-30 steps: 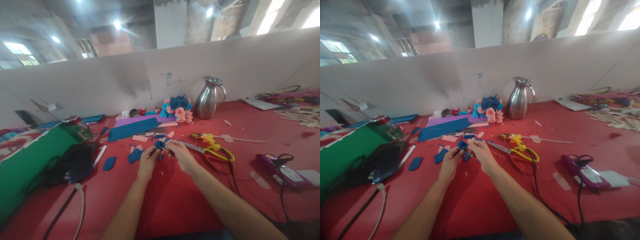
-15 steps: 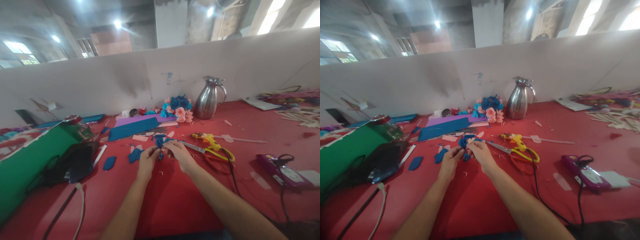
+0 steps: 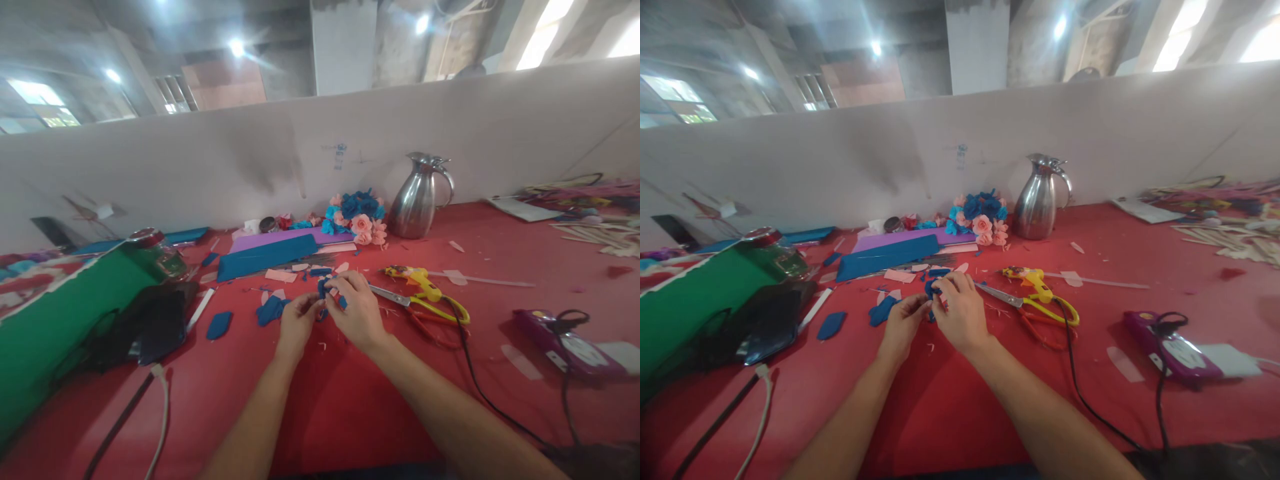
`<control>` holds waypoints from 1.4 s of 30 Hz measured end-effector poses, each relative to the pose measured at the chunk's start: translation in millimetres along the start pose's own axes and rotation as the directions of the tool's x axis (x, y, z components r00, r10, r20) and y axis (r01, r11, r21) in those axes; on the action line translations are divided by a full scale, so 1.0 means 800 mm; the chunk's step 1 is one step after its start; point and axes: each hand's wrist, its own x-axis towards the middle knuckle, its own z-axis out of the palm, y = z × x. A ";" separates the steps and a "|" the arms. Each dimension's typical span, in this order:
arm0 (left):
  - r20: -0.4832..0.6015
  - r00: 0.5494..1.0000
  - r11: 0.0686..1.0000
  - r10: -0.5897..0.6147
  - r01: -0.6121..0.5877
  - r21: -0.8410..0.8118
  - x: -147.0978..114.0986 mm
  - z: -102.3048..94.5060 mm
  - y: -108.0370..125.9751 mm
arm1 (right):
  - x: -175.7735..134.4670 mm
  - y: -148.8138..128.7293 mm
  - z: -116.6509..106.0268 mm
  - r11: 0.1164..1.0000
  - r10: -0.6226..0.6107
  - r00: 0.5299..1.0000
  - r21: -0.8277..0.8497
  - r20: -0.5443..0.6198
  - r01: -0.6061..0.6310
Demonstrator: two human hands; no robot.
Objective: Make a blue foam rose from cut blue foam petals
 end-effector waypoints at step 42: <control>0.033 0.999 0.998 0.007 -0.009 0.067 0.001 -0.001 0.000 | 0.005 0.004 0.000 0.996 0.038 0.997 0.077 0.061 -0.042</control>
